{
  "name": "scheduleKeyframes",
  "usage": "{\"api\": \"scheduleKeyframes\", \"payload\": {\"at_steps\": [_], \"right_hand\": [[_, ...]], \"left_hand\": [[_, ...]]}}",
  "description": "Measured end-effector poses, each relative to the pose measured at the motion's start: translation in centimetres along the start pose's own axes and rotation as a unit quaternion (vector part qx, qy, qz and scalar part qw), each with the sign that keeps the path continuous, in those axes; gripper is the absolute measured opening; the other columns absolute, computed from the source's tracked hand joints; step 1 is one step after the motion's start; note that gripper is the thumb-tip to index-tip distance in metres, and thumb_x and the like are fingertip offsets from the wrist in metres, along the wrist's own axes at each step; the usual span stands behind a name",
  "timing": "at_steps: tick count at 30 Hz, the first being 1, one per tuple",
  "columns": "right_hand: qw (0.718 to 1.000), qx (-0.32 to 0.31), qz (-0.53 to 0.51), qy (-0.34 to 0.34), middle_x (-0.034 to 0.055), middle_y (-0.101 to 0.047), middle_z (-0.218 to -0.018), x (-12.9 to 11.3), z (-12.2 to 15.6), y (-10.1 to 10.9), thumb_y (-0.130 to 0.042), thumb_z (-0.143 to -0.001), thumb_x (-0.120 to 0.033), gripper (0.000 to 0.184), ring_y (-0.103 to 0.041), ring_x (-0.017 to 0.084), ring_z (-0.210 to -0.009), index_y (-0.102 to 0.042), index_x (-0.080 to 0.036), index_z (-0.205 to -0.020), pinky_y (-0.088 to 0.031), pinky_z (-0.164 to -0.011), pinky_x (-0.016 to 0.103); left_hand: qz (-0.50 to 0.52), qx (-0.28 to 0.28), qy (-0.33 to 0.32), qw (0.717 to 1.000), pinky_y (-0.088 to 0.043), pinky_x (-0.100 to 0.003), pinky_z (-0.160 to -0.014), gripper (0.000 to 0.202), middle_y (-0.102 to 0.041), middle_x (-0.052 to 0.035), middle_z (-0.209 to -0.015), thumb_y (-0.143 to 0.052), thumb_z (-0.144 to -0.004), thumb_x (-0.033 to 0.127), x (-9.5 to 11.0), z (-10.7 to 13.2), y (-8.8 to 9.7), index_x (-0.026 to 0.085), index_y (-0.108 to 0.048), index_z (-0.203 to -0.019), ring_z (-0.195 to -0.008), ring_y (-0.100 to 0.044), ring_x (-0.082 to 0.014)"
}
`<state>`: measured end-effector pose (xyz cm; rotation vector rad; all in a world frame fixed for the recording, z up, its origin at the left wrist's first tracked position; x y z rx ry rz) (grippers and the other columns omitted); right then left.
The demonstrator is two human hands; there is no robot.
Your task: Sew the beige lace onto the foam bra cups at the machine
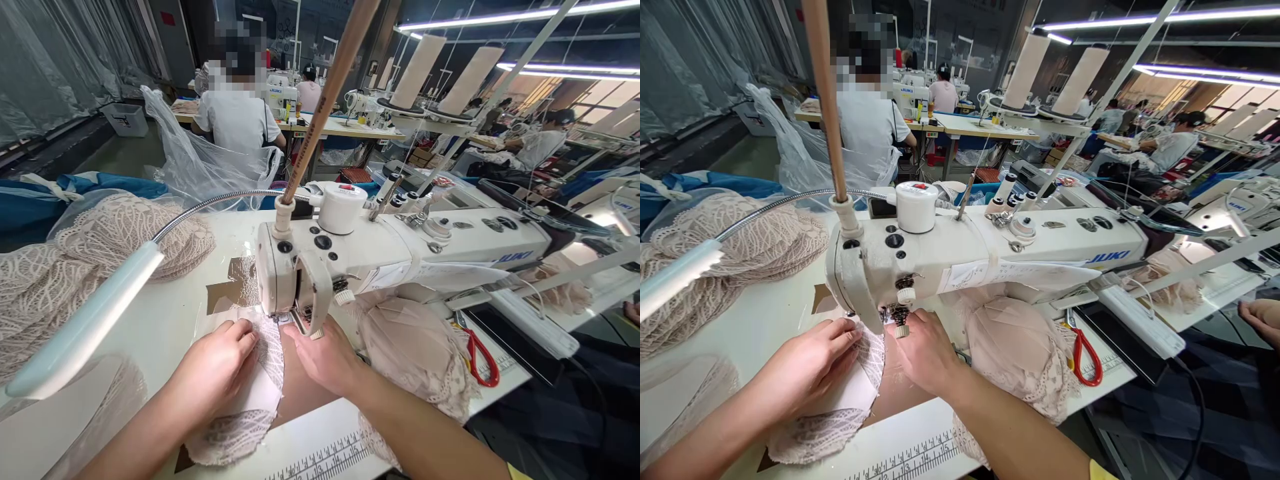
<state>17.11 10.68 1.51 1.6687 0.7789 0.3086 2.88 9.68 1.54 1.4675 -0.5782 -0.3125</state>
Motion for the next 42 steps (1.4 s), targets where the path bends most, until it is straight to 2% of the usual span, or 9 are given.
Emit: {"api": "scheduleKeyframes", "payload": {"at_steps": [5, 9, 15, 20, 23, 26, 31, 36, 42], "right_hand": [[1.0, -0.009, -0.003, -0.001, 0.0058, -0.064, -0.094, 0.1, 0.0, 0.0, -0.049, -0.084, -0.007, 0.028, -0.054, 0.021, -0.085, -0.064, -0.021, -0.103, -0.037, -0.076, 0.032], [1.0, -0.002, -0.017, 0.012, 0.0067, -0.063, -0.094, -0.3, 0.1, 0.4, -0.048, -0.085, -0.01, 0.027, -0.052, 0.021, -0.087, -0.064, -0.02, -0.104, -0.036, -0.076, 0.032], [0.998, -0.03, -0.021, 0.055, 0.0043, -0.059, -0.088, -1.3, -0.2, 0.2, -0.048, -0.084, -0.012, 0.016, -0.048, 0.019, -0.081, -0.062, -0.019, -0.088, -0.033, -0.069, 0.031], [0.999, -0.035, -0.01, 0.027, 0.0056, -0.056, -0.087, -0.8, -0.2, 0.0, -0.045, -0.083, -0.01, 0.024, -0.047, 0.019, -0.082, -0.062, -0.019, -0.097, -0.034, -0.071, 0.031], [0.997, -0.027, -0.036, 0.062, 0.0051, -0.056, -0.083, -0.8, 0.2, 0.1, -0.047, -0.077, -0.009, 0.018, -0.046, 0.019, -0.081, -0.062, -0.019, -0.08, -0.033, -0.069, 0.03], [0.995, 0.0, -0.057, 0.077, 0.0042, -0.052, -0.07, -0.8, 0.3, 0.6, -0.047, -0.072, -0.01, 0.016, -0.044, 0.019, -0.076, -0.053, -0.018, -0.059, -0.032, -0.065, 0.03], [0.996, -0.006, -0.06, 0.073, 0.0046, -0.058, -0.083, -1.0, 0.3, 0.7, -0.047, -0.07, -0.009, 0.018, -0.046, 0.02, -0.082, -0.061, -0.019, -0.077, -0.033, -0.069, 0.032], [0.995, 0.026, -0.071, 0.058, 0.0028, -0.052, -0.063, -0.7, 0.5, 0.6, -0.049, -0.068, -0.008, 0.015, -0.045, 0.019, -0.074, -0.057, -0.018, -0.06, -0.032, -0.07, 0.032], [0.995, -0.008, -0.055, 0.081, 0.0045, -0.059, -0.086, -1.5, 0.3, 0.7, -0.048, -0.077, -0.009, 0.024, -0.046, 0.02, -0.082, -0.064, -0.019, -0.09, -0.033, -0.073, 0.032]], "left_hand": [[0.03, 0.042, -0.046, 0.998, -0.051, -0.04, -0.077, 0.027, -0.063, -0.0126, -0.107, -0.042, -0.092, 0.017, 1.4, -0.1, 0.0, 0.015, -0.065, -0.107, -0.092, -0.057, -0.0248], [0.028, 0.058, -0.084, 0.994, -0.051, -0.04, -0.076, 0.029, -0.063, -0.0126, -0.115, -0.044, -0.09, 0.015, 2.2, -0.1, -0.1, 0.015, -0.064, -0.112, -0.092, -0.056, -0.025], [0.017, 0.056, -0.089, 0.994, -0.05, -0.041, -0.077, 0.033, -0.062, -0.0142, -0.121, -0.047, -0.088, 0.015, 1.9, -0.2, -0.5, 0.013, -0.062, -0.118, -0.093, -0.054, -0.0264], [0.011, 0.089, -0.084, 0.992, -0.048, -0.041, -0.078, 0.029, -0.065, -0.013, -0.115, -0.042, -0.092, 0.019, 1.5, -0.4, 0.2, 0.016, -0.065, -0.11, -0.093, -0.056, -0.0259], [0.003, 0.097, -0.08, 0.992, -0.047, -0.041, -0.077, 0.028, -0.065, -0.0127, -0.113, -0.043, -0.092, 0.02, 1.2, -0.4, 0.4, 0.016, -0.066, -0.107, -0.094, -0.056, -0.0267], [0.002, 0.09, -0.075, 0.993, -0.047, -0.041, -0.076, 0.025, -0.064, -0.0134, -0.115, -0.045, -0.091, 0.018, 0.9, -0.3, 0.2, 0.016, -0.065, -0.107, -0.095, -0.056, -0.0279], [0.026, 0.084, -0.096, 0.992, -0.047, -0.04, -0.076, 0.027, -0.062, -0.0143, -0.116, -0.048, -0.089, 0.014, 1.1, -0.1, 0.0, 0.015, -0.061, -0.113, -0.096, -0.055, -0.0283], [0.023, 0.08, -0.1, 0.992, -0.047, -0.039, -0.075, 0.028, -0.063, -0.0144, -0.111, -0.046, -0.09, 0.013, 1.3, 0.0, -0.1, 0.013, -0.061, -0.114, -0.094, -0.055, -0.0267], [0.021, 0.08, -0.119, 0.989, -0.048, -0.04, -0.077, 0.029, -0.063, -0.0148, -0.112, -0.046, -0.089, 0.011, 1.5, 0.1, -0.2, 0.012, -0.061, -0.114, -0.095, -0.055, -0.027]]}}
Point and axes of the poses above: each hand's wrist, its own z-axis away from the middle knuckle, its own y-axis out of the back of the hand, x = y × z, the point moved 7 cm from there along -z, towards the middle knuckle
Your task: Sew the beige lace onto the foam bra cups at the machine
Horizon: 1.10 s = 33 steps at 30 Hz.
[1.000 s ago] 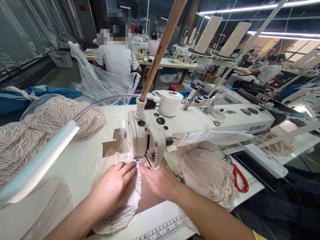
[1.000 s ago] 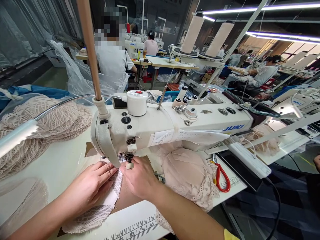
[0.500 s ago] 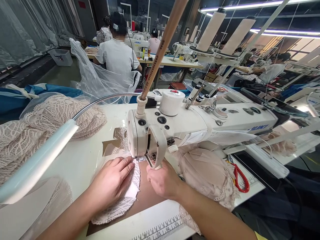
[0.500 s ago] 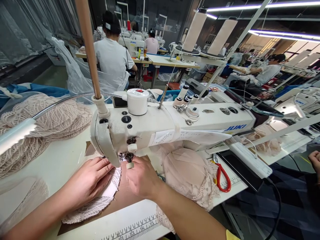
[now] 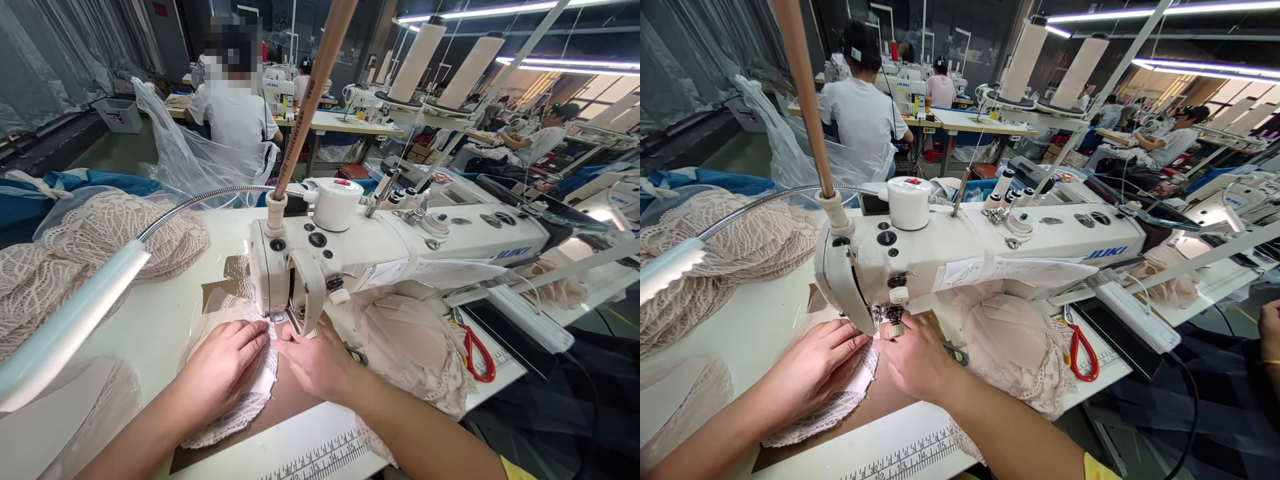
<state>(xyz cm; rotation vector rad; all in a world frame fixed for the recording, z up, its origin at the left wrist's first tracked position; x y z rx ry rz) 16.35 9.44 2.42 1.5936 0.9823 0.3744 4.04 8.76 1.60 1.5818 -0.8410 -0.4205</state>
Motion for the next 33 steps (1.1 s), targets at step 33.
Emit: {"api": "scheduleKeyframes", "payload": {"at_steps": [33], "right_hand": [[0.996, -0.038, 0.076, -0.003, 0.0069, -0.06, -0.08, -0.4, 0.2, -0.8, -0.047, -0.081, -0.011, 0.02, -0.048, 0.024, -0.086, -0.062, -0.016, -0.094, -0.034, -0.079, 0.038]], "left_hand": [[0.021, -0.023, 0.018, 0.999, -0.046, -0.041, -0.077, 0.04, -0.062, -0.014, -0.116, -0.046, -0.087, 0.016, 0.7, 0.3, 0.1, 0.015, -0.055, -0.126, -0.095, -0.055, -0.0273]]}}
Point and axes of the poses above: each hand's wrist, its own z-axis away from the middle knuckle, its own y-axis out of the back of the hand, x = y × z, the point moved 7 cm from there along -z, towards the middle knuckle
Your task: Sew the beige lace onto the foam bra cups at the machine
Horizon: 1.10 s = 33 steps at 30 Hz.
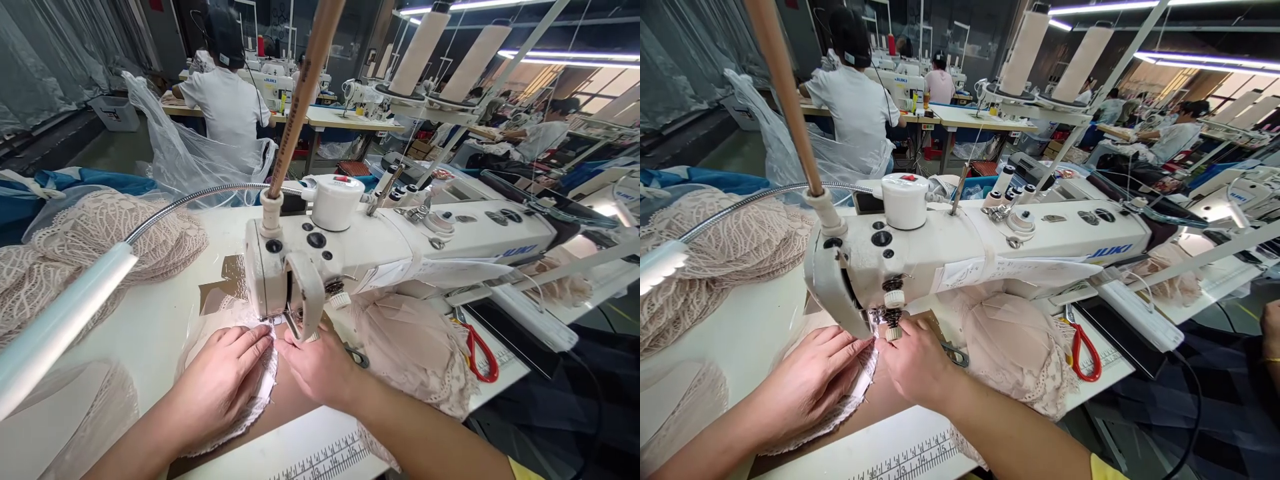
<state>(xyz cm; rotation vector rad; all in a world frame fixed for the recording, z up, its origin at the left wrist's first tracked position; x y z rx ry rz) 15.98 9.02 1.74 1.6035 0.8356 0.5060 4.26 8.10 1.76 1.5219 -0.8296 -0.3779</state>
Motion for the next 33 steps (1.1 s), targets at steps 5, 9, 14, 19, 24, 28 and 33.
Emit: {"api": "scheduleKeyframes", "payload": {"at_steps": [5, 9, 14, 19, 24, 28, 33], "right_hand": [[0.999, 0.02, 0.036, -0.001, 0.008, -0.061, -0.091, -0.2, -0.2, -0.1, -0.048, -0.081, -0.009, 0.02, -0.049, 0.023, -0.086, -0.061, -0.016, -0.095, -0.034, -0.079, 0.039], [0.999, 0.015, 0.04, -0.016, 0.0076, -0.062, -0.093, 0.0, -0.6, -0.3, -0.05, -0.081, -0.01, 0.018, -0.051, 0.024, -0.088, -0.06, -0.016, -0.094, -0.035, -0.08, 0.038], [0.999, 0.002, 0.031, -0.035, 0.0095, -0.063, -0.097, 0.1, -1.0, -0.5, -0.049, -0.082, -0.01, 0.028, -0.053, 0.025, -0.095, -0.06, -0.015, -0.107, -0.037, -0.087, 0.038], [0.998, -0.006, 0.019, -0.063, 0.0128, -0.064, -0.1, 0.4, -1.1, -0.6, -0.051, -0.081, -0.012, 0.032, -0.055, 0.026, -0.099, -0.059, -0.014, -0.112, -0.04, -0.088, 0.039], [0.997, -0.001, 0.006, -0.076, 0.0131, -0.064, -0.099, 0.5, -1.3, -0.4, -0.05, -0.081, -0.012, 0.029, -0.056, 0.026, -0.095, -0.061, -0.015, -0.108, -0.043, -0.084, 0.038], [0.998, 0.023, -0.001, -0.062, 0.0126, -0.064, -0.098, 0.6, -1.1, 0.0, -0.047, -0.083, -0.012, 0.03, -0.054, 0.025, -0.093, -0.061, -0.015, -0.109, -0.043, -0.08, 0.037], [0.999, 0.023, -0.035, -0.016, 0.0087, -0.062, -0.093, 0.5, -0.5, 0.3, -0.045, -0.083, -0.014, 0.025, -0.052, 0.023, -0.086, -0.062, -0.016, -0.101, -0.04, -0.076, 0.036]], "left_hand": [[-0.005, -0.002, 0.003, 1.0, -0.046, -0.041, -0.078, 0.035, -0.06, -0.014, -0.122, -0.046, -0.088, 0.017, -0.3, -0.5, -0.2, 0.016, -0.058, -0.121, -0.097, -0.055, -0.0275], [-0.009, -0.002, 0.007, 1.0, -0.046, -0.041, -0.079, 0.028, -0.06, -0.0132, -0.122, -0.047, -0.088, 0.017, -0.3, -0.8, -0.1, 0.017, -0.062, -0.111, -0.099, -0.055, -0.0278], [-0.012, 0.006, 0.004, 1.0, -0.045, -0.042, -0.081, 0.026, -0.062, -0.0122, -0.119, -0.047, -0.087, 0.012, -0.4, -0.9, 0.1, 0.017, -0.064, -0.105, -0.099, -0.055, -0.0269], [-0.013, 0.029, -0.012, 0.999, -0.044, -0.041, -0.08, 0.023, -0.065, -0.012, -0.109, -0.046, -0.084, 0.008, -0.2, -1.1, 0.2, 0.016, -0.065, -0.095, -0.092, -0.056, -0.0254], [-0.02, 0.043, -0.023, 0.999, -0.045, -0.04, -0.077, 0.024, -0.066, -0.0123, -0.103, -0.044, -0.084, 0.005, -0.3, -1.3, 0.2, 0.015, -0.064, -0.095, -0.088, -0.056, -0.0251], [-0.01, 0.061, -0.03, 0.998, -0.044, -0.04, -0.077, 0.023, -0.066, -0.0121, -0.101, -0.045, -0.087, 0.007, -0.5, -1.6, 0.4, 0.015, -0.064, -0.096, -0.088, -0.055, -0.025], [0.012, 0.074, -0.036, 0.997, -0.043, -0.036, -0.074, 0.02, -0.066, -0.0102, -0.095, -0.045, -0.09, 0.009, -0.7, -1.6, 0.5, 0.016, -0.063, -0.094, -0.083, -0.053, -0.0225]]}}
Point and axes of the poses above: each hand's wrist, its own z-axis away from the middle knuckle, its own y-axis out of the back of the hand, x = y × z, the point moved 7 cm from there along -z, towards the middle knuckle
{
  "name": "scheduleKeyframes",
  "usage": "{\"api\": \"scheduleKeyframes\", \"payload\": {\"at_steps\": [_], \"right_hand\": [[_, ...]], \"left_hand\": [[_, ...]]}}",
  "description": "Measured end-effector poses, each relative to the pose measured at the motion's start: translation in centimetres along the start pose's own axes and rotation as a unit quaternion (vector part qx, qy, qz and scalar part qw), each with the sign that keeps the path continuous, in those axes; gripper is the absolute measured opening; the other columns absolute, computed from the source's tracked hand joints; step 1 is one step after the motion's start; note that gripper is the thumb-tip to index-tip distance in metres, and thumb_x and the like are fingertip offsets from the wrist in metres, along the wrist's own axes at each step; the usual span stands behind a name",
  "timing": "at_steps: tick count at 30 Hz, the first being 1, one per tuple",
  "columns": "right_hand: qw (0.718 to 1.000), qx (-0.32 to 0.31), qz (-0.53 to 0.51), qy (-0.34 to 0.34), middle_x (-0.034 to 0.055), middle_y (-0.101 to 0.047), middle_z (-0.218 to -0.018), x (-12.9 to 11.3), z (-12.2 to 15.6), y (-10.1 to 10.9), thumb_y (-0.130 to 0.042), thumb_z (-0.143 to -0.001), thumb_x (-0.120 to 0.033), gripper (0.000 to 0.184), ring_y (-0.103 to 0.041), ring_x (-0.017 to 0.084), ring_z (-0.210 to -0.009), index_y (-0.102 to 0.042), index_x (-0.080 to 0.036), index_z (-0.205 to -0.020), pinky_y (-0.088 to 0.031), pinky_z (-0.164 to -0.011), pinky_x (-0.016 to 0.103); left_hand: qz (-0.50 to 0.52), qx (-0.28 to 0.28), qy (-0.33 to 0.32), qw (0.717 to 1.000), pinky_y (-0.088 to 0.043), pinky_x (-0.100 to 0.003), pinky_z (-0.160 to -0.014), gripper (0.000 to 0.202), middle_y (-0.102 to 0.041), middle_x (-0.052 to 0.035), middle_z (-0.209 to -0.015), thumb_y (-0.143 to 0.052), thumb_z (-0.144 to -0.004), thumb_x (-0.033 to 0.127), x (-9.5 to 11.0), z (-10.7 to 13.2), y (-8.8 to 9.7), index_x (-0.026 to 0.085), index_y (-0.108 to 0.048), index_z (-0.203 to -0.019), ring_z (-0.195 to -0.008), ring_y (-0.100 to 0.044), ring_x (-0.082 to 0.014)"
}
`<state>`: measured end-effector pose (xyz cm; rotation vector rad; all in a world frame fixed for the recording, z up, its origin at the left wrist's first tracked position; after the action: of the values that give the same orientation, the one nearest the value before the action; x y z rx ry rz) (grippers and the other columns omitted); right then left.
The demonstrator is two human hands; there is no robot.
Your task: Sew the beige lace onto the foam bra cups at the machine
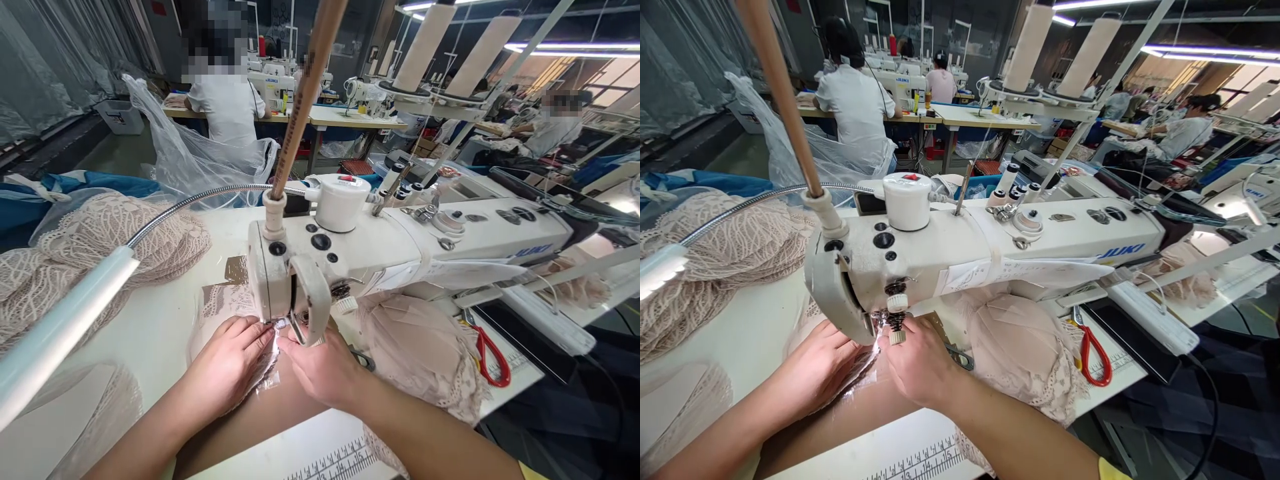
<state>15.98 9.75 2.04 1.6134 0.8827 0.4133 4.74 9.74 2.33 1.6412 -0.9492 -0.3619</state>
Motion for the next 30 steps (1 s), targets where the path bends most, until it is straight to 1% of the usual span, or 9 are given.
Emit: {"api": "scheduleKeyframes", "payload": {"at_steps": [4, 10, 13, 16, 19, 23, 25, 28, 30], "right_hand": [[1.0, 0.003, -0.003, 0.01, 0.0075, -0.061, -0.094, -0.1, 0.1, 0.1, -0.046, -0.082, -0.013, 0.022, -0.05, 0.021, -0.085, -0.062, -0.016, -0.097, -0.037, -0.077, 0.035], [1.0, -0.012, 0.015, -0.011, 0.0069, -0.06, -0.092, 0.0, -0.3, -0.2, -0.048, -0.079, -0.01, 0.022, -0.049, 0.021, -0.083, -0.061, -0.016, -0.095, -0.036, -0.074, 0.034], [0.999, -0.018, 0.025, -0.018, 0.0068, -0.06, -0.093, 0.1, -0.6, -0.3, -0.046, -0.081, -0.011, 0.022, -0.05, 0.021, -0.084, -0.061, -0.017, -0.095, -0.037, -0.072, 0.033], [0.999, -0.02, 0.032, -0.023, 0.0078, -0.061, -0.095, 0.3, -0.6, -0.5, -0.046, -0.083, -0.012, 0.024, -0.052, 0.021, -0.084, -0.062, -0.017, -0.099, -0.038, -0.072, 0.033], [0.999, -0.004, 0.029, -0.039, 0.0084, -0.062, -0.092, 0.6, -0.4, -0.6, -0.045, -0.084, -0.012, 0.027, -0.053, 0.022, -0.086, -0.062, -0.018, -0.104, -0.04, -0.075, 0.033], [0.998, 0.01, 0.023, -0.061, 0.0076, -0.063, -0.091, 1.1, -0.1, -0.6, -0.043, -0.088, -0.013, 0.027, -0.054, 0.022, -0.085, -0.062, -0.019, -0.106, -0.04, -0.075, 0.033], [0.998, 0.015, 0.02, -0.062, 0.0075, -0.063, -0.092, 1.0, -0.1, -0.4, -0.042, -0.089, -0.014, 0.027, -0.054, 0.022, -0.085, -0.061, -0.019, -0.108, -0.039, -0.076, 0.034], [0.999, 0.015, 0.015, -0.045, 0.0075, -0.062, -0.093, 0.6, -0.3, -0.1, -0.045, -0.086, -0.013, 0.026, -0.053, 0.022, -0.086, -0.062, -0.018, -0.105, -0.038, -0.078, 0.034], [1.0, 0.002, 0.011, -0.024, 0.007, -0.061, -0.093, 0.2, -0.4, -0.1, -0.047, -0.082, -0.011, 0.022, -0.051, 0.021, -0.085, -0.062, -0.017, -0.097, -0.037, -0.075, 0.033]], "left_hand": [[0.013, -0.007, 0.01, 1.0, -0.043, -0.036, -0.072, 0.018, -0.065, -0.0109, -0.093, -0.045, -0.089, 0.009, -0.3, 0.1, -0.3, 0.015, -0.062, -0.091, -0.08, -0.052, -0.0218], [-0.011, -0.019, 0.022, 1.0, -0.043, -0.037, -0.073, 0.019, -0.065, -0.0114, -0.092, -0.045, -0.089, 0.013, -0.6, 0.0, -0.3, 0.015, -0.063, -0.085, -0.081, -0.053, -0.0223], [-0.03, -0.019, 0.023, 0.999, -0.043, -0.038, -0.073, 0.019, -0.066, -0.0111, -0.09, -0.046, -0.089, 0.013, -0.9, 0.1, -0.2, 0.016, -0.064, -0.083, -0.081, -0.053, -0.0229], [-0.041, -0.01, 0.027, 0.999, -0.044, -0.038, -0.076, 0.019, -0.066, -0.0109, -0.09, -0.046, -0.089, 0.015, -1.3, 0.2, -0.1, 0.017, -0.065, -0.087, -0.083, -0.054, -0.0236], [-0.05, -0.01, 0.039, 0.998, -0.044, -0.039, -0.078, 0.02, -0.065, -0.0115, -0.094, -0.046, -0.091, 0.017, -1.3, 0.4, 0.1, 0.017, -0.065, -0.092, -0.088, -0.055, -0.0251], [-0.035, -0.035, 0.032, 0.998, -0.042, -0.043, -0.081, 0.019, -0.063, -0.0121, -0.104, -0.047, -0.091, 0.022, -0.5, 0.6, 0.5, 0.019, -0.065, -0.097, -0.096, -0.054, -0.0278], [-0.016, -0.043, 0.019, 0.999, -0.041, -0.042, -0.082, 0.019, -0.062, -0.0113, -0.107, -0.049, -0.091, 0.024, 0.0, 0.6, 0.8, 0.02, -0.064, -0.101, -0.098, -0.054, -0.0274], [0.008, -0.044, -0.001, 0.999, -0.041, -0.04, -0.084, 0.021, -0.064, -0.0095, -0.107, -0.048, -0.092, 0.022, 0.5, 0.5, 1.0, 0.02, -0.063, -0.107, -0.098, -0.055, -0.0246], [0.011, -0.039, -0.012, 0.999, -0.041, -0.039, -0.085, 0.023, -0.066, -0.0088, -0.108, -0.047, -0.092, 0.019, 0.4, 0.5, 1.1, 0.019, -0.063, -0.11, -0.099, -0.055, -0.0236]]}}
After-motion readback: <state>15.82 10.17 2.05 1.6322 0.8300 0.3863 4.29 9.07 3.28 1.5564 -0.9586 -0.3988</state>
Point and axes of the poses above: each hand's wrist, its own z-axis away from the middle knuckle, its own y-axis out of the back of the hand, x = y × z, the point moved 7 cm from there along -z, towards the middle knuckle
